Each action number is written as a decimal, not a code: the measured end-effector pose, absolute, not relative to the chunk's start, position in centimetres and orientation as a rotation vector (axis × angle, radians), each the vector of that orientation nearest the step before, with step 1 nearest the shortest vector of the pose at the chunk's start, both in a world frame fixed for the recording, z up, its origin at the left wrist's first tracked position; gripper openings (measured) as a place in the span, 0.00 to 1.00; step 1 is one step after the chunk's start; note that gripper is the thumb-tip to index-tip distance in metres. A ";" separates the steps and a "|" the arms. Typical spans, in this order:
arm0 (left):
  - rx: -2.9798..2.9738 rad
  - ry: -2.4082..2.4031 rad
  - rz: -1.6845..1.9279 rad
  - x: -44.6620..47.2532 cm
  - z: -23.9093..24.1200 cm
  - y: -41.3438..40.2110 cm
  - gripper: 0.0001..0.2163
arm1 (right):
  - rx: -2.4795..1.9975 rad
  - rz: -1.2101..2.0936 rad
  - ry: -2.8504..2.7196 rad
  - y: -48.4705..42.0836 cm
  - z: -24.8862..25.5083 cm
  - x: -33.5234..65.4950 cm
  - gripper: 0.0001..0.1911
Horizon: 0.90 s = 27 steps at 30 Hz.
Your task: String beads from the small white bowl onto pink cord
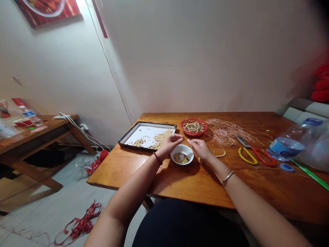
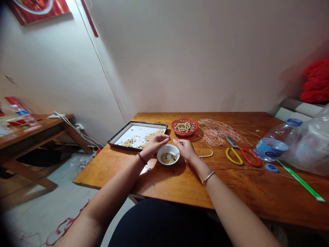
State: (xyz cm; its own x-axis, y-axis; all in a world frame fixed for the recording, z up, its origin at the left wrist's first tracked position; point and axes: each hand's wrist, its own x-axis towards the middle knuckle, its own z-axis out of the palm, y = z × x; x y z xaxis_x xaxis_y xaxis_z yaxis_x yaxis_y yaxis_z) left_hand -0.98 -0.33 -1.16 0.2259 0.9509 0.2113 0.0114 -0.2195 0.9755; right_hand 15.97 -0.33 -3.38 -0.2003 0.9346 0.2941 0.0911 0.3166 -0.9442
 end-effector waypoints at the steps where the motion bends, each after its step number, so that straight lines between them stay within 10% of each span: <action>1: 1.487 0.947 1.166 -1.0 -1.1 -0.4 0.18 | -0.963 1.019 -1.578 -0.3 -3.5 16.0 0.26; 27: 1.382 0.921 1.169 -0.7 -1.2 -0.4 0.18 | -0.942 0.833 -1.614 -0.3 -3.8 16.3 0.23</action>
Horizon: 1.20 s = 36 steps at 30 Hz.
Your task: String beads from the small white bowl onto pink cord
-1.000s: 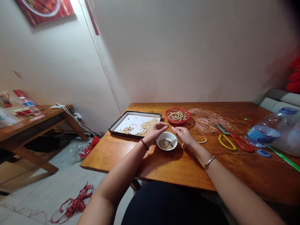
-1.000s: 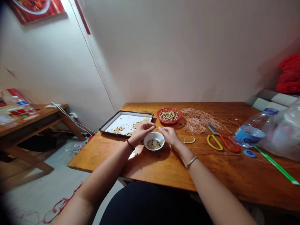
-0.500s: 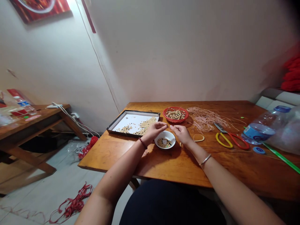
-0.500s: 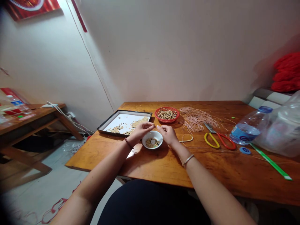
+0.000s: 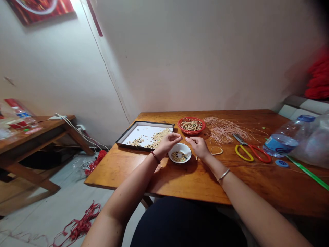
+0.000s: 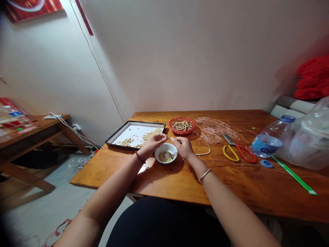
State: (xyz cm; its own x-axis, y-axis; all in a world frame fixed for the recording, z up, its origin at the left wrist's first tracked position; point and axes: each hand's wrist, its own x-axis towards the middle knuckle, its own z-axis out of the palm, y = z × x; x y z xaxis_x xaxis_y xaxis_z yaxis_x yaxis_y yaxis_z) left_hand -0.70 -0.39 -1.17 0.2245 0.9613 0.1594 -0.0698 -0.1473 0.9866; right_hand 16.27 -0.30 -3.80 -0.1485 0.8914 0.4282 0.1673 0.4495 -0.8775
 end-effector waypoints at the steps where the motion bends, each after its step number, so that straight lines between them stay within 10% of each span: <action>1: 1.385 0.922 1.171 -0.7 -1.1 -0.4 0.18 | -0.938 0.837 -1.611 -0.3 -3.8 16.3 0.23; 17: 2.015 1.146 1.190 -0.9 -0.9 -0.8 0.14 | -1.104 0.585 -1.770 -0.8 -3.3 16.8 0.23; 36: 1.975 1.086 1.064 -0.7 -1.0 -1.2 0.13 | -0.880 1.261 -1.620 -0.1 -3.8 15.7 0.22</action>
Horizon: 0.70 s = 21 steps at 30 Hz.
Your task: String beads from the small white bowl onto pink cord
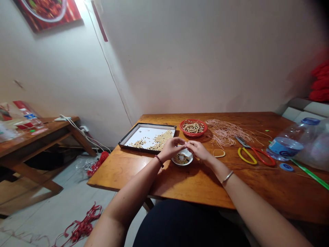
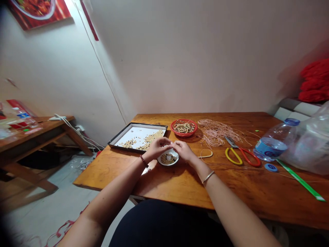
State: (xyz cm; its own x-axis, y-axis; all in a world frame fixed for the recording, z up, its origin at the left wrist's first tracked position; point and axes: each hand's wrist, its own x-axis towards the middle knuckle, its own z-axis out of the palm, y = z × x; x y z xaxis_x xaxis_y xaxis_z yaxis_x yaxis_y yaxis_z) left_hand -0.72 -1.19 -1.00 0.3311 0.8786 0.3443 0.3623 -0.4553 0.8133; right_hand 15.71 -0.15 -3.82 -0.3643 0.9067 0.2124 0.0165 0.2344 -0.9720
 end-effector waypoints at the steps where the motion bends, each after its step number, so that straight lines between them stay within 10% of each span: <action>1: 1.937 1.049 1.075 -0.7 -1.0 -1.2 0.13 | -0.884 1.298 -1.596 -0.2 -3.7 15.7 0.22; 21: 1.758 1.073 1.244 -0.5 -0.8 -1.2 0.18 | -0.971 1.327 -1.268 -0.5 -2.8 16.2 0.18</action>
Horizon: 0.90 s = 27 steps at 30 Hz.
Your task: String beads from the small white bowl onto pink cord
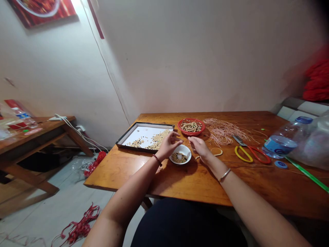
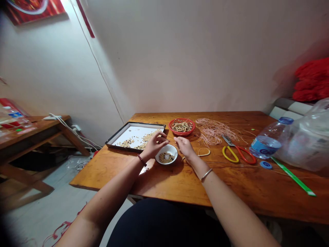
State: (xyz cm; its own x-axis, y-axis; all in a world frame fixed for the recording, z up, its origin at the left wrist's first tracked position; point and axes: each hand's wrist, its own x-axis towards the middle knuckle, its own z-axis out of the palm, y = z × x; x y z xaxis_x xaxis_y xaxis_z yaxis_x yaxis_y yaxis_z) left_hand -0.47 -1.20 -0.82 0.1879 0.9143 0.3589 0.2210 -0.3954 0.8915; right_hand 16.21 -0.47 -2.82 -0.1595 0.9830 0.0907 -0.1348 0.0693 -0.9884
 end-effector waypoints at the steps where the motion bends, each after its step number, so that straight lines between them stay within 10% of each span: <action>1: 1.770 1.069 1.247 -0.5 -0.9 -1.2 0.18 | -0.968 1.228 -1.311 -0.4 -3.0 16.2 0.20; 9: 1.826 1.037 1.248 -0.4 -0.7 -1.3 0.18 | -1.108 0.591 -1.592 -0.9 -3.4 16.5 0.24; 27: 1.978 1.051 1.170 -0.3 -0.9 -1.6 0.15 | -1.210 0.395 -1.673 -1.2 -3.1 16.6 0.22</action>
